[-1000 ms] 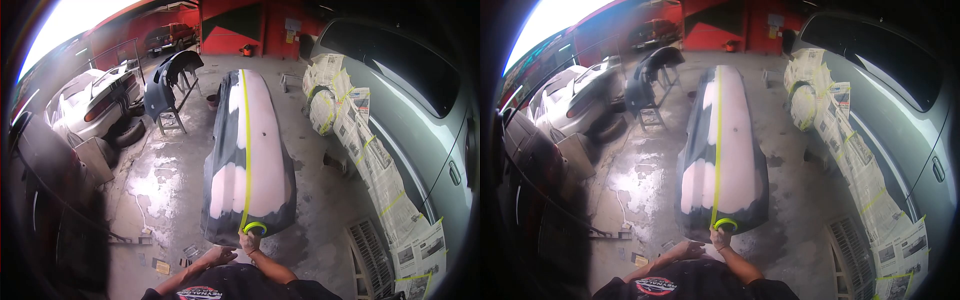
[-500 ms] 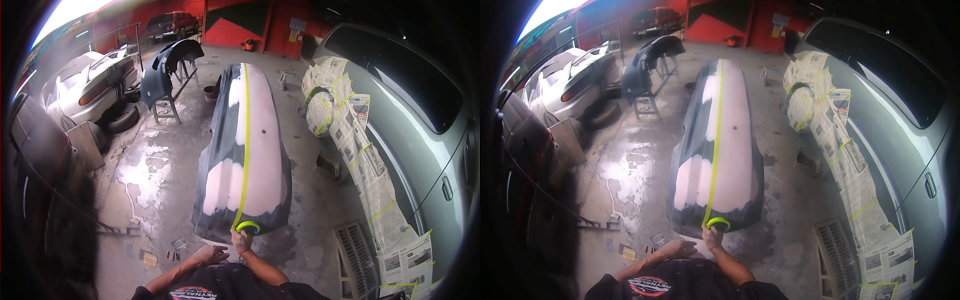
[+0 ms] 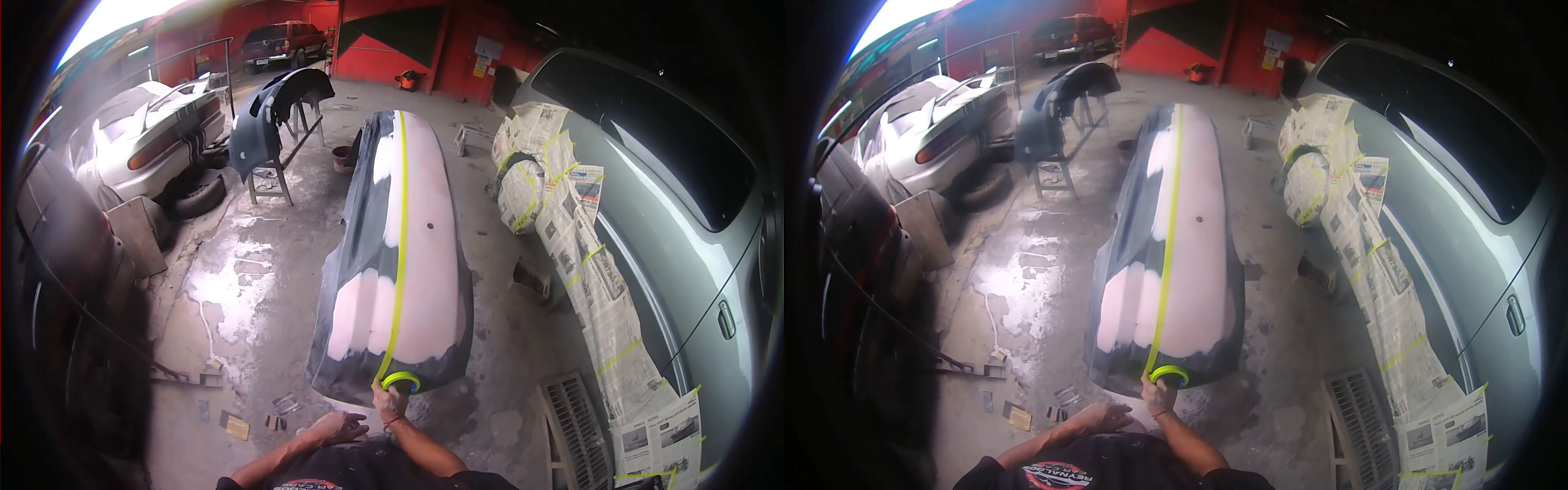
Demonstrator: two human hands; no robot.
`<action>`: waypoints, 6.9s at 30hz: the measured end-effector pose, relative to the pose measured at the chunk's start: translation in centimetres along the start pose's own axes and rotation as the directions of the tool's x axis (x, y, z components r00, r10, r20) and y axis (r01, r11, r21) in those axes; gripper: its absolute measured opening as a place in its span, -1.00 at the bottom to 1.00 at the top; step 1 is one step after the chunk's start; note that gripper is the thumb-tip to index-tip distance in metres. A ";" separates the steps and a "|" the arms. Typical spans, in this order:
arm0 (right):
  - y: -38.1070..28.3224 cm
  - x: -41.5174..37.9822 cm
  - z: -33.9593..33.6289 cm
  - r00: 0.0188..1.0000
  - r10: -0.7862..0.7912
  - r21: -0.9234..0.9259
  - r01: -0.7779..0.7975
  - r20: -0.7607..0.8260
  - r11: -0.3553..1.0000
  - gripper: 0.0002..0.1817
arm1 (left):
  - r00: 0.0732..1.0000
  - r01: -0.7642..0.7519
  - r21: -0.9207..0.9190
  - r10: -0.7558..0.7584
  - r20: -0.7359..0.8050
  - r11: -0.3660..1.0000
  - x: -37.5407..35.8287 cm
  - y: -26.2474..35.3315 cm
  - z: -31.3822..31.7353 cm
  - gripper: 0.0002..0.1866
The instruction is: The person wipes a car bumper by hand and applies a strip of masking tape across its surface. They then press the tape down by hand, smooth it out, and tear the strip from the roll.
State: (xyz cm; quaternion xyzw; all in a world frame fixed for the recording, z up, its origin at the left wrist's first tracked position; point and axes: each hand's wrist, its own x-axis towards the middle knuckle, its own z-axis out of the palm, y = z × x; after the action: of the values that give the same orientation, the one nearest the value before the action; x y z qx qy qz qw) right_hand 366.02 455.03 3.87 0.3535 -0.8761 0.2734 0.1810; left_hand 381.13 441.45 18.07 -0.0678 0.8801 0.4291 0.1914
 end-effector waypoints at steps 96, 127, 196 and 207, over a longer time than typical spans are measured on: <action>6.8 16.0 -15.5 0.927 0.241 0.124 -0.213 -0.287 0.969 -0.48 | 0.808 0.119 0.620 0.287 -0.515 0.776 13.9 12.0 -4.4 0.04; 5.0 21.1 -10.9 0.900 0.326 -0.001 -0.341 -0.288 0.940 -0.54 | 0.641 -0.200 0.573 0.549 -0.537 0.795 16.1 4.3 -14.4 -0.36; 5.4 22.2 -11.8 0.919 0.339 0.048 -0.337 -0.200 0.940 -0.51 | 0.858 -0.300 0.729 0.508 -0.075 0.615 17.0 6.3 -16.0 -0.31; 5.6 21.7 -11.6 0.911 0.360 0.089 -0.349 -0.200 0.933 -0.51 | 0.792 -0.236 0.678 0.541 -0.281 0.697 25.4 10.1 -25.3 -0.35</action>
State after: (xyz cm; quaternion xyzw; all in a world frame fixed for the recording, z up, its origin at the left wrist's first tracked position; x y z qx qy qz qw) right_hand 348.55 454.15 22.11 0.1620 -0.8939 0.3603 0.2120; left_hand 347.94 429.06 29.53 0.0918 0.9819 0.1238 -0.1100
